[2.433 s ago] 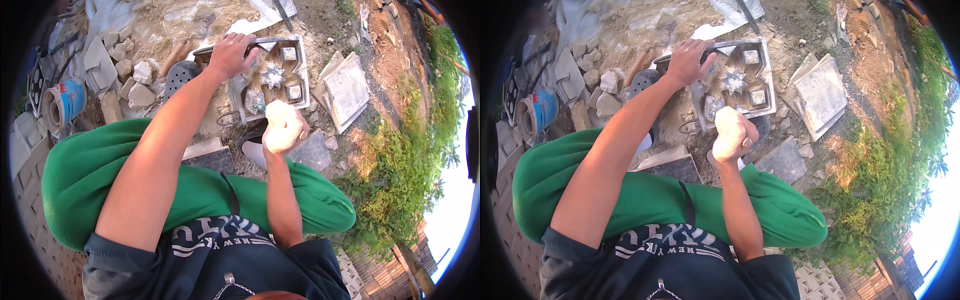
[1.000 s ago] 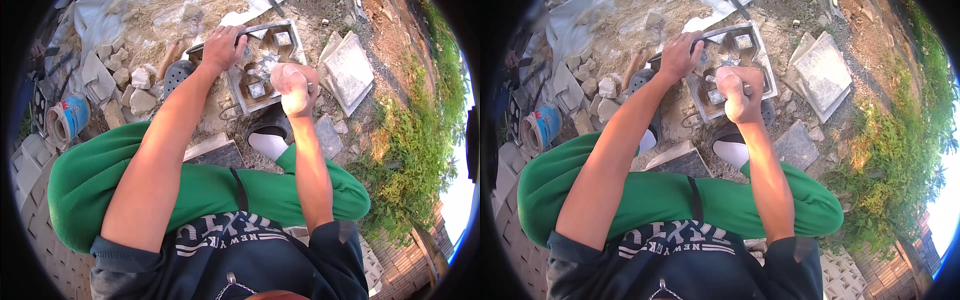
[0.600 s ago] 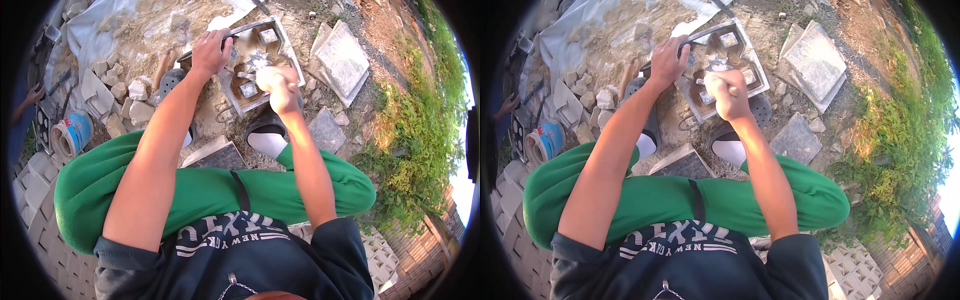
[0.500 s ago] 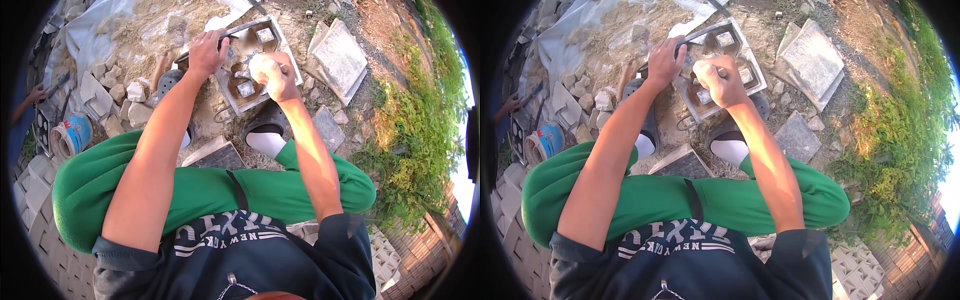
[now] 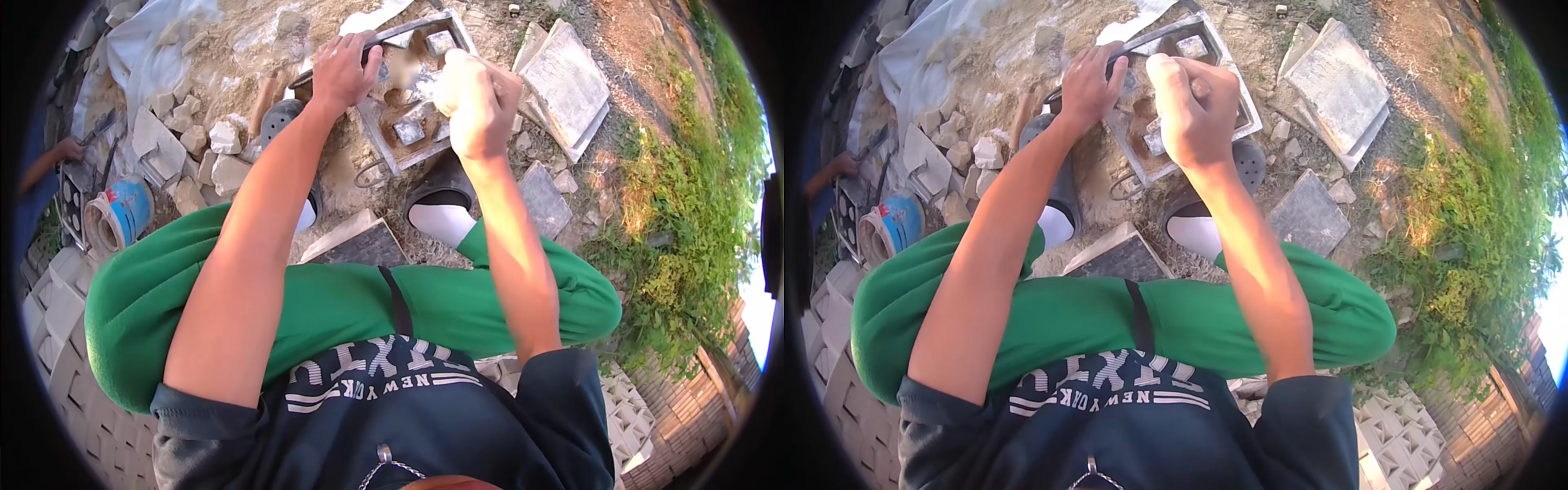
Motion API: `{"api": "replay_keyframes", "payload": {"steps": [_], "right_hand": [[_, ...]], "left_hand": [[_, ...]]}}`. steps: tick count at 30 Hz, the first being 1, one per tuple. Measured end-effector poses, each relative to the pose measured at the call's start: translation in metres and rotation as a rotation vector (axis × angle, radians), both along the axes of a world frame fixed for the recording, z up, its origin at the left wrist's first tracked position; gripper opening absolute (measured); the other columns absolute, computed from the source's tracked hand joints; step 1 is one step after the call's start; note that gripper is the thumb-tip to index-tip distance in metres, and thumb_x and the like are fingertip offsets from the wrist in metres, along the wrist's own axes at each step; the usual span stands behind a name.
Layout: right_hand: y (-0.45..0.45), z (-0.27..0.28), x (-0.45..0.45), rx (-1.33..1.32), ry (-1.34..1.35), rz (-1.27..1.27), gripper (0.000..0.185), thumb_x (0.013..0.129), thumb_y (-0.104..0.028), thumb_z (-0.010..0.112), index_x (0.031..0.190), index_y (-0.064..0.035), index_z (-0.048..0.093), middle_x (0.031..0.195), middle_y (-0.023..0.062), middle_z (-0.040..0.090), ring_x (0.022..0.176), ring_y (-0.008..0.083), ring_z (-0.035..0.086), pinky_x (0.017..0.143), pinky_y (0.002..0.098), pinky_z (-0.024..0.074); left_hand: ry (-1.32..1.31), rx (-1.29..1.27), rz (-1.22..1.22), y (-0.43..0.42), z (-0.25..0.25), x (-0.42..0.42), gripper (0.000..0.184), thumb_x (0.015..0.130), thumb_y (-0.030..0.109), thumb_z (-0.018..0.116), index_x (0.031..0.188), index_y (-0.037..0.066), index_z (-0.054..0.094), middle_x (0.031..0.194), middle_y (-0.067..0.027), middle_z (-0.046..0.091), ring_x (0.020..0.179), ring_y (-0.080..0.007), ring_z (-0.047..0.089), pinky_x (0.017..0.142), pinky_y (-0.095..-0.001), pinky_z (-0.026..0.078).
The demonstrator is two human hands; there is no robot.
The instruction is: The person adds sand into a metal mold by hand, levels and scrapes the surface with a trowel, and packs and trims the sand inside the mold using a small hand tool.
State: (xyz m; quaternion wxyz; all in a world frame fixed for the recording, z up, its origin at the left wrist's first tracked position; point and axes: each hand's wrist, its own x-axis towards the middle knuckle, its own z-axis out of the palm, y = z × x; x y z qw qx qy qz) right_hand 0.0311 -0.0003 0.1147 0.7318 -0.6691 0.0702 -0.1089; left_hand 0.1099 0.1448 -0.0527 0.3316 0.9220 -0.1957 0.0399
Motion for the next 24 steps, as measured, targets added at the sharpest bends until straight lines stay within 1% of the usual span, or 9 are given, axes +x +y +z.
{"api": "replay_keyframes", "payload": {"steps": [2, 4, 5, 10, 12, 13, 18, 21, 24], "right_hand": [[0.006, 0.003, -0.007, 0.003, 0.028, -0.018, 0.04, 0.095, -0.018, 0.052, 0.06, -0.0008, 0.049, 0.052, -0.0031, 0.042, 0.048, 0.0055, 0.038, 0.045, 0.026, 0.0256], [0.005, -0.034, -0.017, 0.005, -0.032, 0.023, 0.038, 0.095, -0.018, 0.05, 0.062, -0.0007, 0.047, 0.053, -0.0031, 0.042, 0.05, 0.0061, 0.036, 0.047, 0.0269, 0.0258], [0.0, -0.053, -0.019, -0.142, 0.078, 0.107, 0.037, 0.096, -0.018, 0.049, 0.063, -0.001, 0.045, 0.055, -0.0036, 0.04, 0.052, 0.0065, 0.034, 0.048, 0.0273, 0.0256], [0.016, 0.003, -0.002, 0.069, 0.018, -0.064, 0.039, 0.096, -0.016, 0.051, 0.06, -0.0016, 0.044, 0.053, -0.0058, 0.04, 0.048, 0.003, 0.033, 0.044, 0.0256, 0.0222], [0.02, -0.022, -0.009, 0.121, 0.019, -0.077, 0.039, 0.095, -0.015, 0.051, 0.058, -0.003, 0.044, 0.053, -0.0057, 0.041, 0.049, 0.0025, 0.035, 0.045, 0.025, 0.0231], [0.016, -0.059, -0.011, -0.014, 0.074, -0.023, 0.039, 0.095, -0.015, 0.05, 0.058, -0.0044, 0.044, 0.054, -0.0059, 0.04, 0.05, 0.0026, 0.035, 0.046, 0.0244, 0.0236], [0.015, -0.003, -0.001, 0.075, 0.066, -0.165, 0.04, 0.096, -0.017, 0.048, 0.058, -0.0072, 0.04, 0.053, -0.006, 0.038, 0.049, 0.0028, 0.035, 0.044, 0.0238, 0.0235], [0.015, -0.029, -0.015, 0.076, -0.076, -0.273, 0.039, 0.096, -0.018, 0.048, 0.058, -0.0072, 0.041, 0.053, -0.0043, 0.039, 0.047, 0.004, 0.035, 0.043, 0.0241, 0.0246], [0.011, -0.019, -0.008, 0.123, 0.092, -0.364, 0.039, 0.096, -0.018, 0.049, 0.059, -0.0084, 0.042, 0.052, -0.0022, 0.039, 0.046, 0.0046, 0.035, 0.042, 0.0255, 0.0256]], "left_hand": [[0.035, -0.004, -0.01, 0.0, 0.005, 0.001, 0.037, 0.093, 0.034, 0.051, 0.119, 0.01, 0.062, 0.112, -0.0118, 0.066, 0.11, -0.0314, 0.058, 0.097, -0.044, 0.042], [0.03, 0.004, -0.023, 0.0, 0.005, 0.001, 0.037, 0.093, 0.035, 0.051, 0.119, 0.011, 0.062, 0.112, -0.011, 0.066, 0.111, -0.031, 0.058, 0.097, -0.0438, 0.042], [0.023, 0.01, -0.013, -0.001, 0.004, 0.001, 0.036, 0.093, 0.035, 0.051, 0.119, 0.011, 0.062, 0.112, -0.0105, 0.066, 0.111, -0.0308, 0.058, 0.098, -0.0438, 0.042], [0.011, 0.005, 0.008, 0.0, 0.003, 0.002, 0.036, 0.093, 0.034, 0.051, 0.118, 0.012, 0.062, 0.112, -0.0103, 0.066, 0.11, -0.0307, 0.058, 0.098, -0.0436, 0.041], [0.009, 0.005, 0.006, -0.001, 0.005, 0.0, 0.036, 0.093, 0.035, 0.051, 0.118, 0.011, 0.063, 0.112, -0.0109, 0.066, 0.11, -0.0307, 0.058, 0.099, -0.0438, 0.041], [0.013, 0.012, 0.005, -0.001, 0.007, 0.0, 0.036, 0.093, 0.035, 0.051, 0.117, 0.011, 0.063, 0.112, -0.0104, 0.065, 0.111, -0.0303, 0.058, 0.099, -0.0441, 0.041], [0.012, 0.013, 0.011, 0.0, 0.004, 0.0, 0.036, 0.093, 0.036, 0.051, 0.117, 0.012, 0.063, 0.113, -0.0098, 0.065, 0.111, -0.03, 0.057, 0.099, -0.0442, 0.041], [0.011, 0.007, 0.016, 0.0, 0.007, 0.0, 0.036, 0.093, 0.036, 0.051, 0.117, 0.011, 0.063, 0.111, -0.0101, 0.066, 0.11, -0.0298, 0.058, 0.098, -0.044, 0.041], [0.025, -0.008, 0.013, -0.001, 0.011, -0.001, 0.036, 0.093, 0.034, 0.052, 0.119, 0.01, 0.062, 0.111, -0.0121, 0.066, 0.109, -0.0321, 0.058, 0.098, -0.0448, 0.041]]}}
